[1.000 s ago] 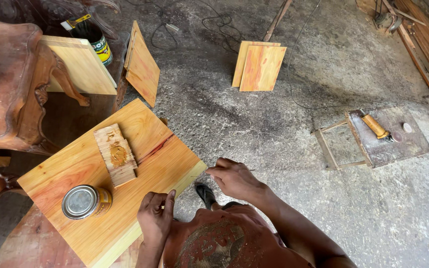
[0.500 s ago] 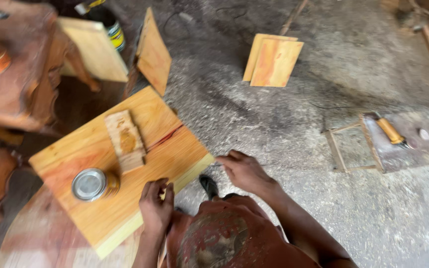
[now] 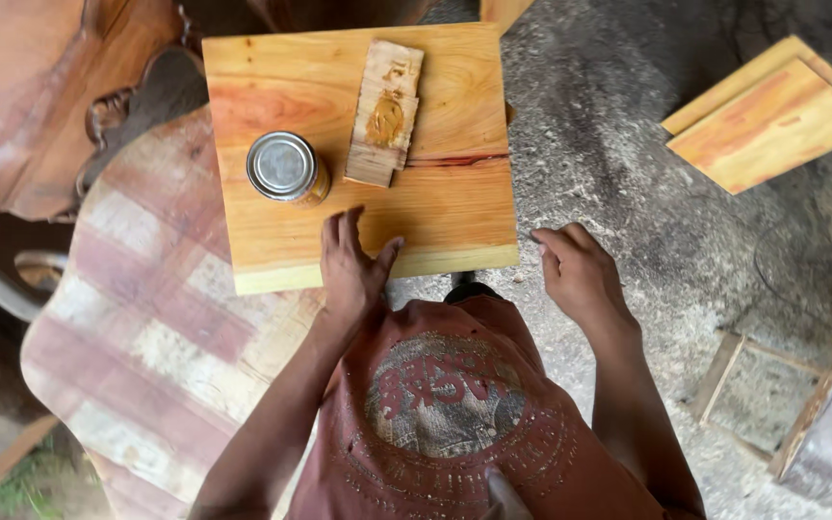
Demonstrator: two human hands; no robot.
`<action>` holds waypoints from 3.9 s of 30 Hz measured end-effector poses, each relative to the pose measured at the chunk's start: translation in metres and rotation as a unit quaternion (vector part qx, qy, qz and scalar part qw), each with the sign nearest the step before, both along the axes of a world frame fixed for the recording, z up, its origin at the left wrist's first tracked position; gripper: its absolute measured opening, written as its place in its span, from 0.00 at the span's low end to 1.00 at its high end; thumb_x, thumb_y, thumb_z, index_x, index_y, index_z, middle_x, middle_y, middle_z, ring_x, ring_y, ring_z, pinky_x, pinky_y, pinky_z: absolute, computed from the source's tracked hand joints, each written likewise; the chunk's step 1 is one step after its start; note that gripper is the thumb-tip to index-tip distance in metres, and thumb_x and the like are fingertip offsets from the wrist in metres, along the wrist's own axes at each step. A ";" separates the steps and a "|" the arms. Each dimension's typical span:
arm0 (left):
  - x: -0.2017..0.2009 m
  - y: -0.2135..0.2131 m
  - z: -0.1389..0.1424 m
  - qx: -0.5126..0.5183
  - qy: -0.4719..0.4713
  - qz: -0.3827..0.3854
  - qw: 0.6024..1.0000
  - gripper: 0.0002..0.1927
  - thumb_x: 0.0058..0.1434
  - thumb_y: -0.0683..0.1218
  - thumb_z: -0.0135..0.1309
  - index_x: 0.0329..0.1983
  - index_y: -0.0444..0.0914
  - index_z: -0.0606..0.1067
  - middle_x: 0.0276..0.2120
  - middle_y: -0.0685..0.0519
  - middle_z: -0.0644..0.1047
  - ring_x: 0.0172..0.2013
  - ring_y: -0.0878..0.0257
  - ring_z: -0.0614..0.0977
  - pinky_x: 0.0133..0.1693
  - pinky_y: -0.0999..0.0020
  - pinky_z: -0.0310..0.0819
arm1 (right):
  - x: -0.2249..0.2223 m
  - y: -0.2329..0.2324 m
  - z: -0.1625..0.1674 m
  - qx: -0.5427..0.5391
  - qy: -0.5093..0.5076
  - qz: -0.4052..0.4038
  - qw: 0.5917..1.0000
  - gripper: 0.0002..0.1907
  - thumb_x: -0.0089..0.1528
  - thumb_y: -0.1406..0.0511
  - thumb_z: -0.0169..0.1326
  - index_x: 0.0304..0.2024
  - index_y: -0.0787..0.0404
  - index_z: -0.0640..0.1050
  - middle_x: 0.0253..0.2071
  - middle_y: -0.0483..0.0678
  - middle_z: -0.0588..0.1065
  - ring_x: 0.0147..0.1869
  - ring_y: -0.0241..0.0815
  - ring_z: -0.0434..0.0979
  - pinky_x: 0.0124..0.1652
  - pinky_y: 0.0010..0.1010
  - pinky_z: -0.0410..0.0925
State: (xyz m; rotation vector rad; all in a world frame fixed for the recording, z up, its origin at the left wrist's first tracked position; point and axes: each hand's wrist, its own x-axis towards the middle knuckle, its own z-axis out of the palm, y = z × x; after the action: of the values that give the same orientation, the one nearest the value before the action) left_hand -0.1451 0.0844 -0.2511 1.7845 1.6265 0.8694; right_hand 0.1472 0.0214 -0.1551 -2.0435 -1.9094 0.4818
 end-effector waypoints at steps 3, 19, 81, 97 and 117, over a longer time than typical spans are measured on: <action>0.021 0.012 -0.020 0.025 0.022 0.048 0.998 0.49 0.51 0.54 0.72 0.68 0.29 0.61 0.60 0.31 0.64 0.60 0.35 0.67 0.61 0.47 0.64 | 0.030 0.027 -0.012 0.016 -0.008 0.048 0.999 0.12 0.65 0.71 0.54 0.51 0.60 0.81 0.42 0.51 0.75 0.40 0.51 0.79 0.39 0.39 0.72; 0.074 0.051 -0.068 -0.026 0.147 0.238 0.960 0.48 0.62 0.64 0.68 0.71 0.33 0.60 0.65 0.34 0.62 0.64 0.34 0.66 0.65 0.49 0.63 | 0.105 0.176 -0.063 0.029 0.022 0.394 0.918 0.11 0.67 0.69 0.58 0.50 0.56 0.85 0.37 0.48 0.73 0.42 0.48 0.76 0.39 0.39 0.71; 0.070 0.053 -0.075 0.002 0.176 0.230 0.957 0.46 0.65 0.62 0.69 0.69 0.29 0.61 0.61 0.37 0.64 0.62 0.39 0.68 0.64 0.51 0.64 | 0.084 0.230 -0.051 -0.050 -0.186 0.538 0.820 0.22 0.63 0.74 0.50 0.54 0.51 0.84 0.36 0.51 0.71 0.42 0.46 0.72 0.38 0.39 0.69; 0.071 0.053 -0.078 0.006 0.172 0.234 0.957 0.46 0.61 0.60 0.71 0.68 0.30 0.61 0.62 0.37 0.64 0.62 0.40 0.67 0.64 0.52 0.63 | 0.085 0.222 -0.047 -0.051 -0.178 0.525 0.831 0.22 0.60 0.75 0.51 0.54 0.57 0.84 0.36 0.56 0.72 0.42 0.50 0.74 0.39 0.41 0.69; 0.071 0.051 -0.080 0.035 0.183 0.231 0.955 0.47 0.63 0.61 0.71 0.69 0.29 0.60 0.67 0.37 0.62 0.66 0.39 0.65 0.66 0.52 0.62 | 0.096 0.214 -0.052 -0.062 -0.225 0.511 0.827 0.23 0.58 0.75 0.51 0.52 0.55 0.84 0.38 0.59 0.72 0.43 0.51 0.75 0.39 0.43 0.72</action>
State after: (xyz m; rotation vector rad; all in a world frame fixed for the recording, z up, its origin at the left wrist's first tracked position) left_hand -0.0739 0.1350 -0.3309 1.7116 2.3445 0.8323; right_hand 0.2427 0.2355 -0.2073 -1.0344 -3.2754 0.3416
